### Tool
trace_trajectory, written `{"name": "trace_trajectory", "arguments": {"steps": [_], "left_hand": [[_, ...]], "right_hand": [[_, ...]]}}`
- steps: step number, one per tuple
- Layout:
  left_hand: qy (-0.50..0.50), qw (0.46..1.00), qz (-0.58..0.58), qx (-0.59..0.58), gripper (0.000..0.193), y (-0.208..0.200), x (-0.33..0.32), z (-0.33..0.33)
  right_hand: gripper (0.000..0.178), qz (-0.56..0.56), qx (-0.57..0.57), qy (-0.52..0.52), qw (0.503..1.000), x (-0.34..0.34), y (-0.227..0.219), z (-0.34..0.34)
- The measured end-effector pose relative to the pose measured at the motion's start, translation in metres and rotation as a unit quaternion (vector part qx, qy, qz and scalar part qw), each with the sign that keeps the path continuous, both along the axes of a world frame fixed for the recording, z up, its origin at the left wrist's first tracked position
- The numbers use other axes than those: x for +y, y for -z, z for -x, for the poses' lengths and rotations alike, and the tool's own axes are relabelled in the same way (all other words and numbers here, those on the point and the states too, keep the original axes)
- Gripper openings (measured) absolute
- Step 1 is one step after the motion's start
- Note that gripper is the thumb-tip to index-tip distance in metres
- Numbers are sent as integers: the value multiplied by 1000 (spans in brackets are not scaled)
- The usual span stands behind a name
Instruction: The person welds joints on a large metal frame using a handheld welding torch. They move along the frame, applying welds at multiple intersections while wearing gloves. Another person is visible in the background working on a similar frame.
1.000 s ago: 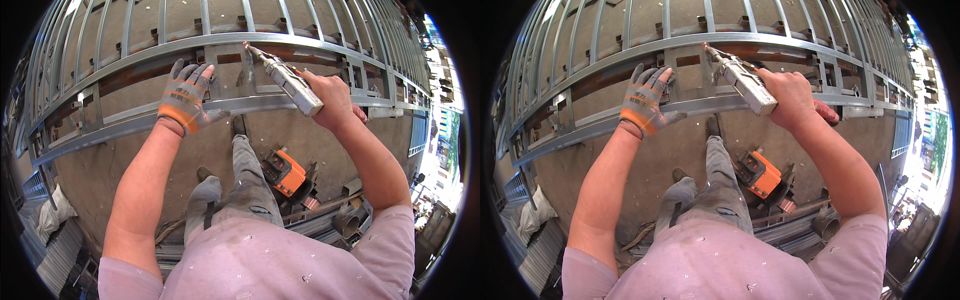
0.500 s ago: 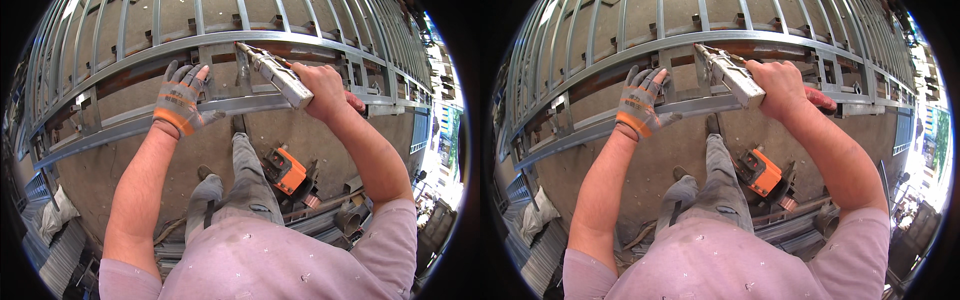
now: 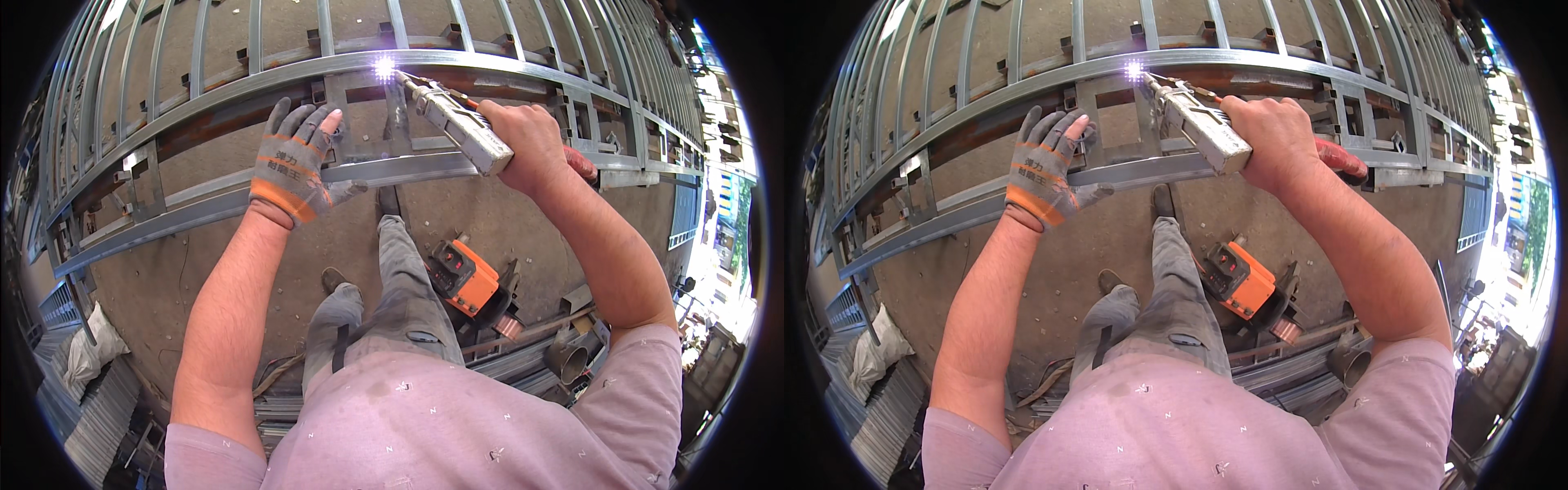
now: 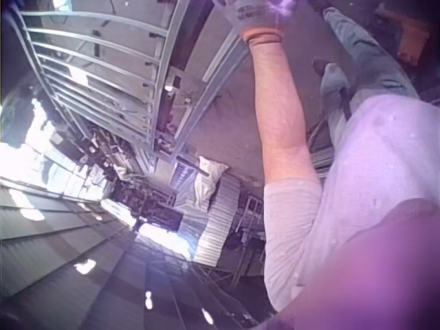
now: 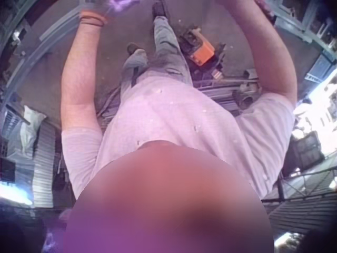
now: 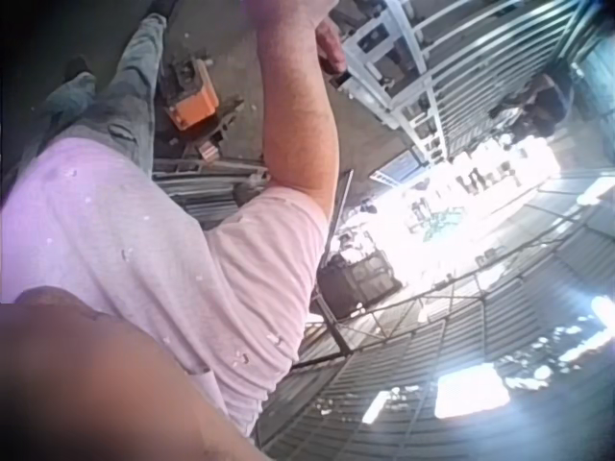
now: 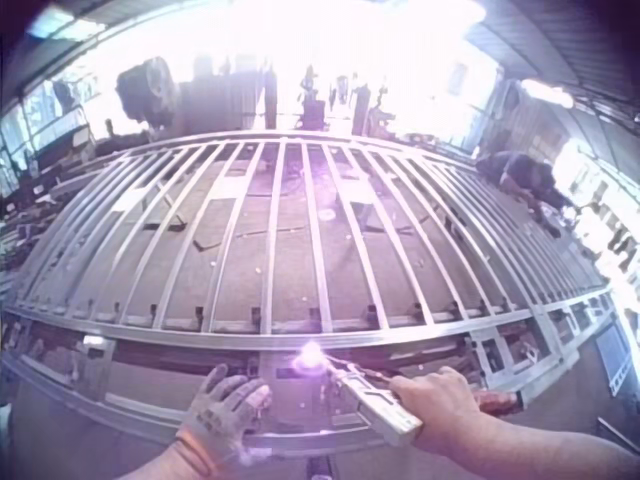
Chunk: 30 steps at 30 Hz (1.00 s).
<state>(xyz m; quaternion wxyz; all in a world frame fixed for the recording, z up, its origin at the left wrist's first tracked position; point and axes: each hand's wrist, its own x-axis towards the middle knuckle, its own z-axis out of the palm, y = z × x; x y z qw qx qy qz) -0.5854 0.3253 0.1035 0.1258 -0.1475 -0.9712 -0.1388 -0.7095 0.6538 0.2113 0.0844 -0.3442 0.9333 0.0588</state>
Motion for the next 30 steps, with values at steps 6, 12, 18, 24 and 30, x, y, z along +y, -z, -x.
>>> {"name": "trace_trajectory", "arguments": {"steps": [6,12,18,24,30], "left_hand": [[-3,1000,0,16,103,1,0,-1],[7,1000,-10,27,101,-4,0,0],[7,999,-17,36,101,-5,1,0],[8,999,-8,36,98,-1,1,1],[5,999,3,40,98,0,-2,0]], "right_hand": [[34,3,-2,1,1000,-1,-1,0],[30,7,4,-3,1000,2,-1,0],[32,3,1,1,1000,4,-1,2],[33,0,1,4,1000,7,-1,2],[33,-5,0,8,1000,7,-3,2]]}}
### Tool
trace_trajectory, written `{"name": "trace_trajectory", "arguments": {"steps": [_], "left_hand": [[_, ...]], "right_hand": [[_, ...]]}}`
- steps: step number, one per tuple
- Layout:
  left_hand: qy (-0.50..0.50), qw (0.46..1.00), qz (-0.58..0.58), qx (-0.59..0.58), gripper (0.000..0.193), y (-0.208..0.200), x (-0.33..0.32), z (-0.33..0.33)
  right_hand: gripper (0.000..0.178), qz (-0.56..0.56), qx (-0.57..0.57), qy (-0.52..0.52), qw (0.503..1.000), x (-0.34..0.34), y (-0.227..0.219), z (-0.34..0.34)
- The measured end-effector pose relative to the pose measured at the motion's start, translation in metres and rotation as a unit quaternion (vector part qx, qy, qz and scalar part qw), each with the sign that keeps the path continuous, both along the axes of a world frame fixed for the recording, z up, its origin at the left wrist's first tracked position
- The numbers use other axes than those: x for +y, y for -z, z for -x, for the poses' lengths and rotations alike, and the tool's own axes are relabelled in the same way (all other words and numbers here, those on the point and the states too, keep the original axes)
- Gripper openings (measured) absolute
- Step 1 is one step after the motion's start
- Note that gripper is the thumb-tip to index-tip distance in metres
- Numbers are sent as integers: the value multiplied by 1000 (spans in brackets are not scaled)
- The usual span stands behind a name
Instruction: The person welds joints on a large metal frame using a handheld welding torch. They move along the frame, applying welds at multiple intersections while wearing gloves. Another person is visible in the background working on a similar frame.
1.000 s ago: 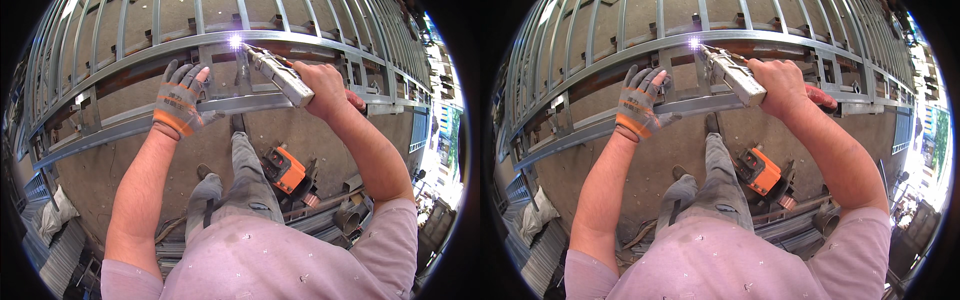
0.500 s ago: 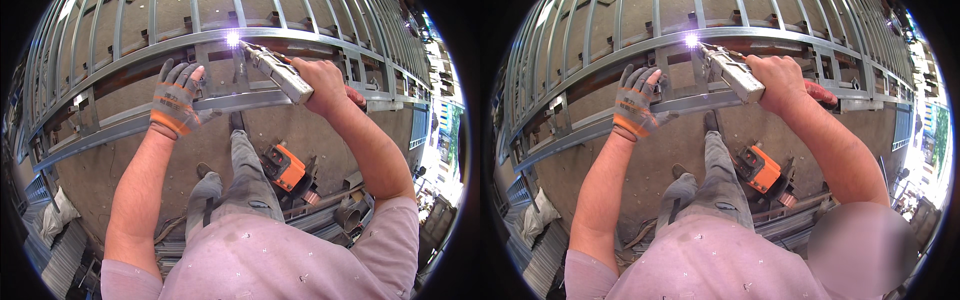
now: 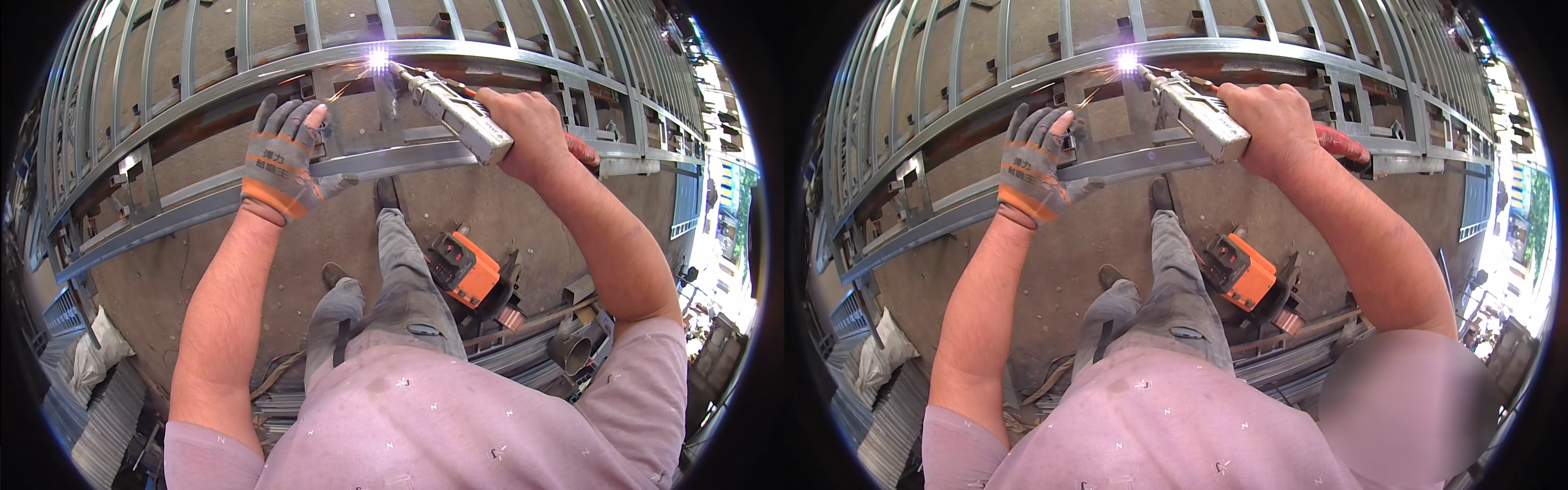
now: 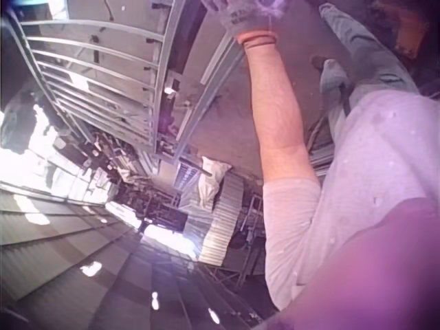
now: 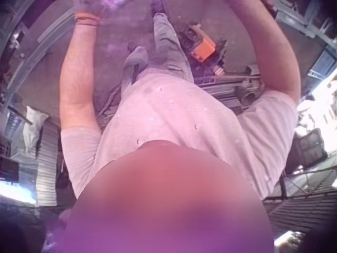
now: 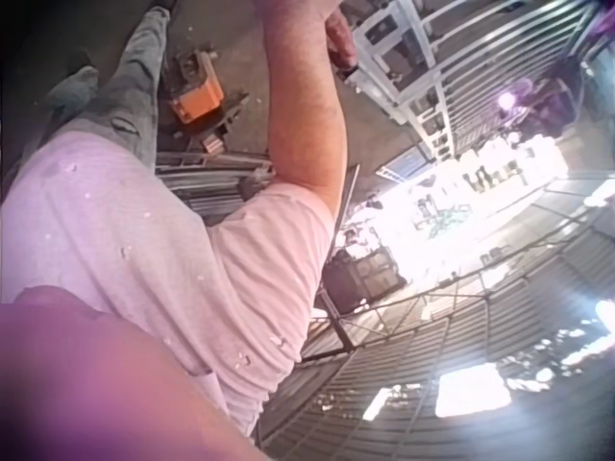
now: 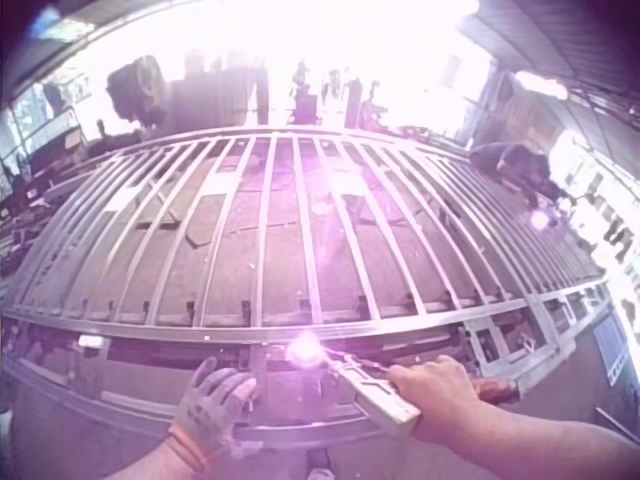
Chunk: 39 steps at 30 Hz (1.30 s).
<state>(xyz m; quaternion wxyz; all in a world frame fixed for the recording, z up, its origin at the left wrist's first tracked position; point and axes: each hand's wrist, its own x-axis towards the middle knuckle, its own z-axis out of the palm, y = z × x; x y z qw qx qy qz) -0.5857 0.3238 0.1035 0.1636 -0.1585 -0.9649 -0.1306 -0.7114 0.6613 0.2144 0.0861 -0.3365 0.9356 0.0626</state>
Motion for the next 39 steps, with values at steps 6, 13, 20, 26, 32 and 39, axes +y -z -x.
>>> {"name": "trace_trajectory", "arguments": {"steps": [6,13,20,26,32,39], "left_hand": [[-6,1000,5,-6,100,0,1,-1],[-5,1000,1,-2,103,1,0,-2],[-1,1000,-12,0,104,1,1,1],[5,1000,-28,-3,97,-8,2,2],[1,999,-50,-17,86,-11,2,0],[-9,998,-38,-50,93,-12,0,-6]], "right_hand": [[33,3,3,-2,1000,3,0,0],[32,-1,3,0,1000,4,-1,0],[32,26,11,-12,1000,12,3,3],[38,32,-19,-6,999,14,-3,6],[46,92,-69,18,993,41,-16,1],[30,193,-174,179,949,110,-53,-48]]}}
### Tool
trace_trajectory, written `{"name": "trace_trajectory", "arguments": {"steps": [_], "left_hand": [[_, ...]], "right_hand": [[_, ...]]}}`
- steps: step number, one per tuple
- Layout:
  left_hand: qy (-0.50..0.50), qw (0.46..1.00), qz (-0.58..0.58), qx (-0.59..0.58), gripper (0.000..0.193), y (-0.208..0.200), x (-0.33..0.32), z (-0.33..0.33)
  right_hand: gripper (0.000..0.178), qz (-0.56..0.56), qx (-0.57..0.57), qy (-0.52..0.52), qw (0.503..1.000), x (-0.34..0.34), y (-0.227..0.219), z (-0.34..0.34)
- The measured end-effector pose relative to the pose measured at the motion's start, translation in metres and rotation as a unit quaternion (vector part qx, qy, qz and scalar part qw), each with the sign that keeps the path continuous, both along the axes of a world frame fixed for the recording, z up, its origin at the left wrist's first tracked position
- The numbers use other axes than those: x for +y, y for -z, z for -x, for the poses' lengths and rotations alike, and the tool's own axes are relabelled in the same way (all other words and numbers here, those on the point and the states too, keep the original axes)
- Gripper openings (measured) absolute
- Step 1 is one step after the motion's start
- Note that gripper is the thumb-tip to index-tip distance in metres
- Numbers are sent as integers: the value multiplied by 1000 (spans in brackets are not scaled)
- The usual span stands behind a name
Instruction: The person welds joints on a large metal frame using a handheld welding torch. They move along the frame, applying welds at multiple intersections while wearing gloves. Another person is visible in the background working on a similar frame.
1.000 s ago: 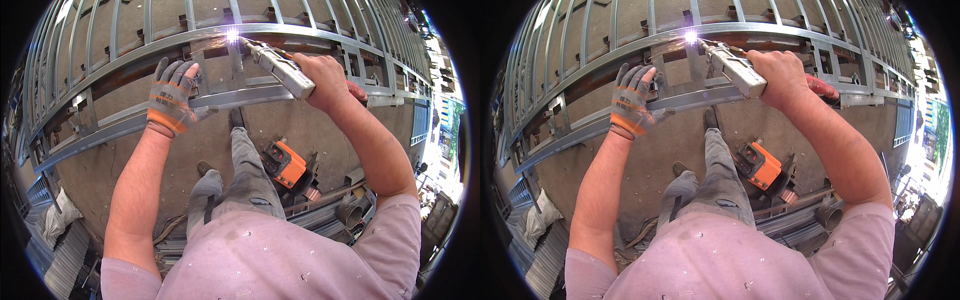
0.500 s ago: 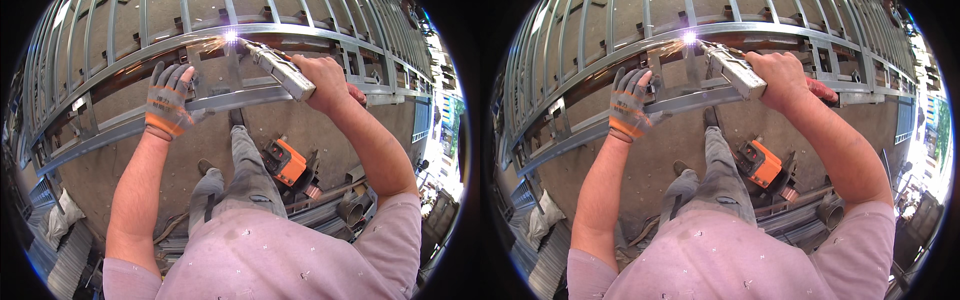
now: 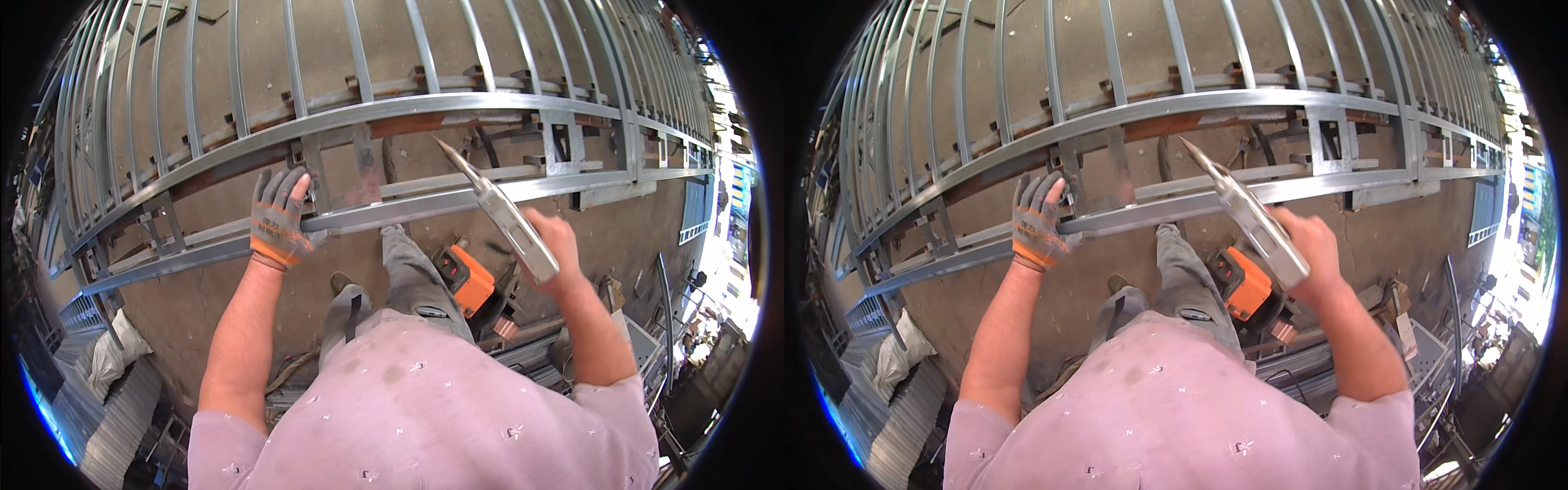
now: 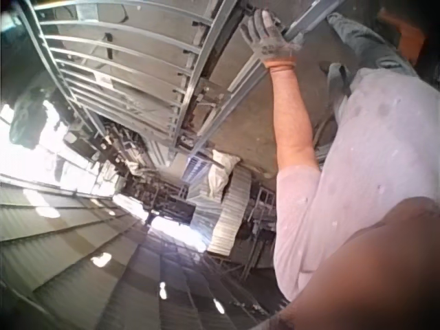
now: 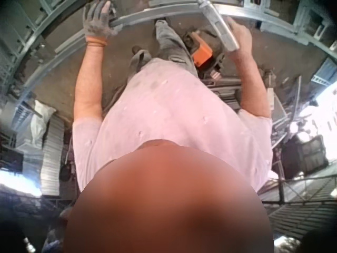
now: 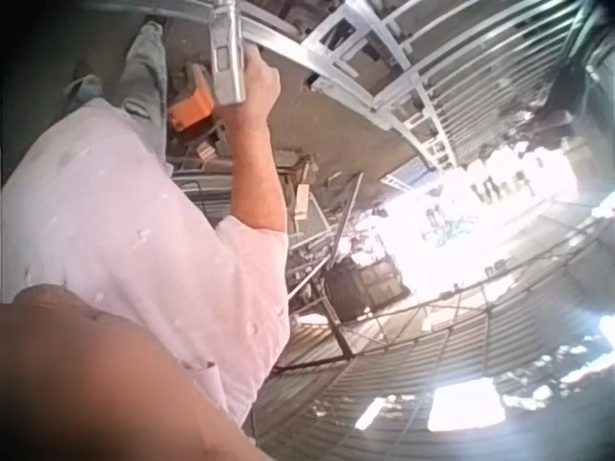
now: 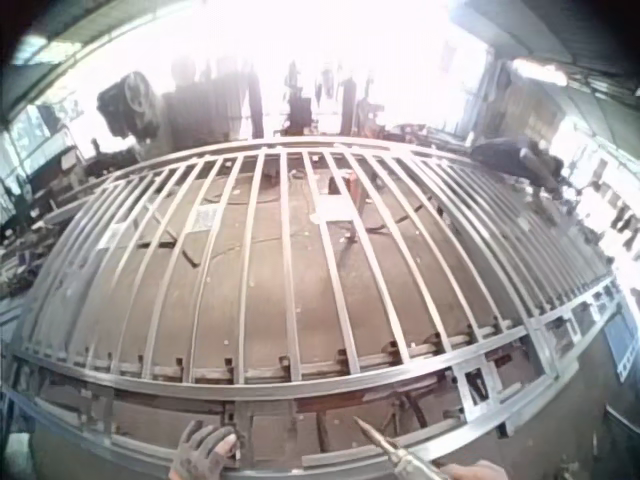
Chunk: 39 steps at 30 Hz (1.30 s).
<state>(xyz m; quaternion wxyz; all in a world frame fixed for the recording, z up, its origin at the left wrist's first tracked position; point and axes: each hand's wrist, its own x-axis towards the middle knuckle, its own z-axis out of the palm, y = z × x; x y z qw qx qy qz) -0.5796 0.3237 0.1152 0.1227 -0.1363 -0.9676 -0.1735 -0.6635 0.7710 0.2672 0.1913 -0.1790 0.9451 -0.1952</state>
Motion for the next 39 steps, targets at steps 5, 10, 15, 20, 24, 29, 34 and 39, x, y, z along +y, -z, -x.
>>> {"name": "trace_trajectory", "arguments": {"steps": [5,10,15,20,24,29,34,39], "left_hand": [[5,1000,20,8,102,15,-8,-2],[11,1000,22,18,109,13,-11,-2],[33,998,30,35,109,20,-5,10],[34,997,28,63,103,24,6,-1],[85,996,-13,16,103,6,75,-3],[194,978,-66,-48,102,-11,186,34],[227,970,-57,-66,105,-11,291,104],[202,957,38,-203,109,-25,363,160]], "right_hand": [[26,112,1,139,984,65,-19,-31],[22,248,80,347,901,139,-60,-51],[18,185,286,430,836,280,-178,-81],[22,124,454,416,778,390,-325,-99],[23,-43,540,323,776,397,-399,-81],[31,-36,340,298,892,374,-398,5],[44,-50,18,229,972,349,-314,119],[52,20,-208,203,957,336,-211,210]]}}
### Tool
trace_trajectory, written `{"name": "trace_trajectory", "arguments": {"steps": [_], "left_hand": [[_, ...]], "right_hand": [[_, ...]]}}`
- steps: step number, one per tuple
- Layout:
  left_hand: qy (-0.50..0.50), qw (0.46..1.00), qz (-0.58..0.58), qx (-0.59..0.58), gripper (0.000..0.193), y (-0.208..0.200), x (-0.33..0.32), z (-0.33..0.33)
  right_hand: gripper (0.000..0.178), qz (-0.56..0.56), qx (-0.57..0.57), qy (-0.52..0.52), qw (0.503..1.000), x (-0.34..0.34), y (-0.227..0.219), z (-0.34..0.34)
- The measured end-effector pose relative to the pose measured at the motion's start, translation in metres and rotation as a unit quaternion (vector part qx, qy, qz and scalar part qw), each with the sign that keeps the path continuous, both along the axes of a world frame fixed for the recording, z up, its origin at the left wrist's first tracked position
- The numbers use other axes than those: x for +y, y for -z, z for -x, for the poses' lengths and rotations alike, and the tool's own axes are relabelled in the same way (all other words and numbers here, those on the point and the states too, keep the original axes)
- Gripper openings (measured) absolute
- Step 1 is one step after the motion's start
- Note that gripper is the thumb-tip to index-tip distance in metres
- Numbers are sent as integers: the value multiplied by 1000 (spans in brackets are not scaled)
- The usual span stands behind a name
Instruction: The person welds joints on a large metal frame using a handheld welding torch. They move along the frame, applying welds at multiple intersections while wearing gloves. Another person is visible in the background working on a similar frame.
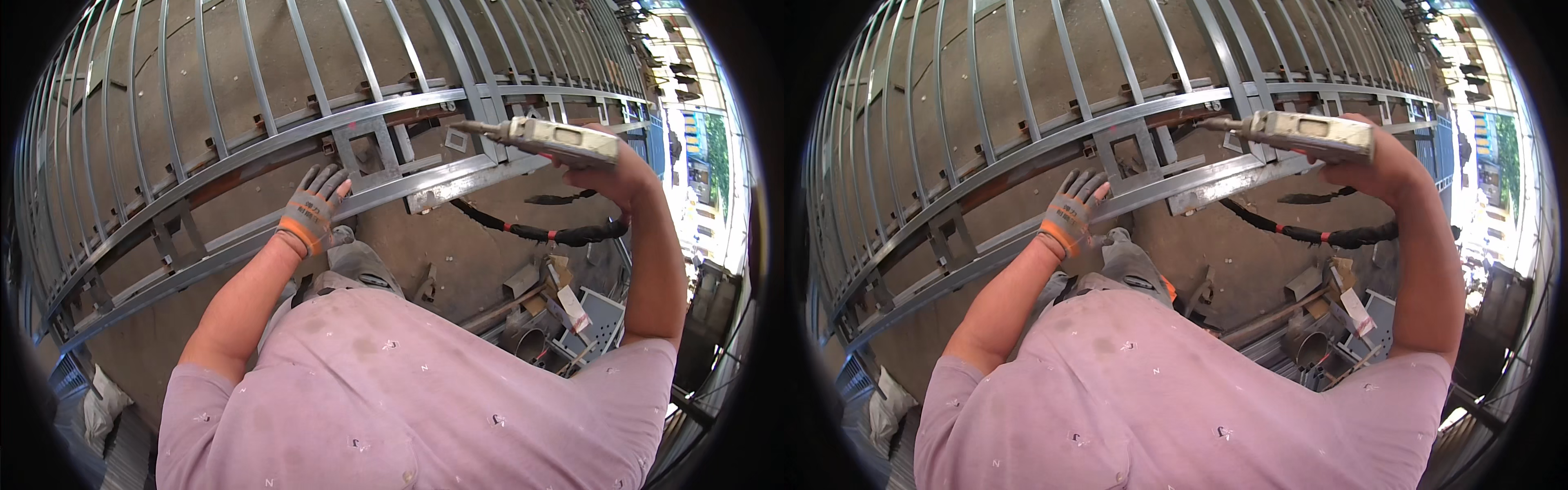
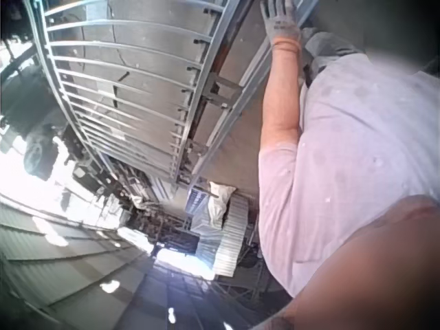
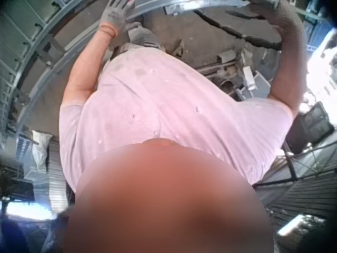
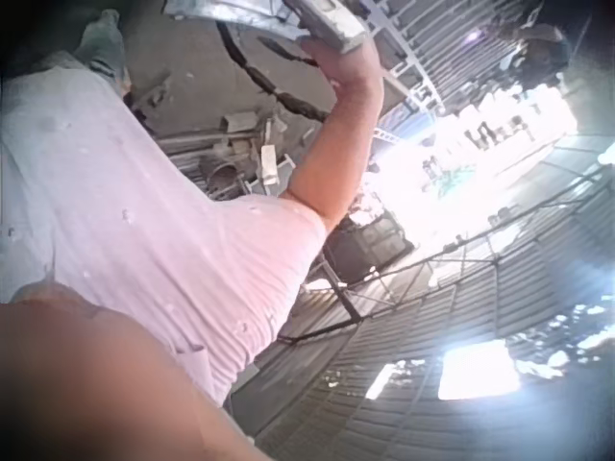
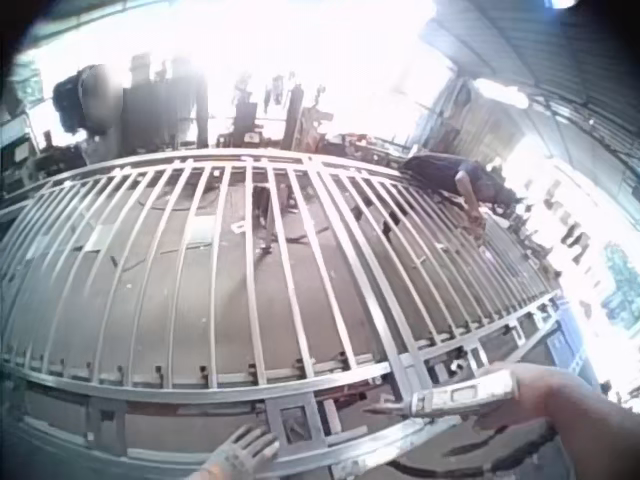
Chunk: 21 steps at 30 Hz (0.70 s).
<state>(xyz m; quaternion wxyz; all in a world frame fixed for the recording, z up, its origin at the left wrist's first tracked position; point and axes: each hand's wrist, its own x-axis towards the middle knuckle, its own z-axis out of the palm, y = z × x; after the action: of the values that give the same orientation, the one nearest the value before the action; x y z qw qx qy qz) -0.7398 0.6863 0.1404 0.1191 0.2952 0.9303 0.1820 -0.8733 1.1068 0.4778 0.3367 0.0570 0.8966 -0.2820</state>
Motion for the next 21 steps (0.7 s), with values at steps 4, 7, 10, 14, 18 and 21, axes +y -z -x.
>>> {"name": "trace_trajectory", "arguments": {"steps": [4,7,10,14,18,21], "left_hand": [[-15,999,43,-4,113,7,24,21],[-29,999,29,-26,115,8,31,32],[-38,998,51,-30,112,7,34,33],[-43,993,107,-34,109,-6,40,33],[-52,994,97,-25,109,-19,61,42],[2,992,113,-53,112,-29,76,68]], "right_hand": [[62,-21,-102,-131,986,11,69,68],[59,-57,-133,-259,955,0,111,105],[56,-67,-162,-325,929,-12,148,128],[55,-7,-243,-373,895,-40,182,154],[57,-21,-248,-401,881,-50,199,162],[55,-39,-252,-412,875,-45,202,170]]}}
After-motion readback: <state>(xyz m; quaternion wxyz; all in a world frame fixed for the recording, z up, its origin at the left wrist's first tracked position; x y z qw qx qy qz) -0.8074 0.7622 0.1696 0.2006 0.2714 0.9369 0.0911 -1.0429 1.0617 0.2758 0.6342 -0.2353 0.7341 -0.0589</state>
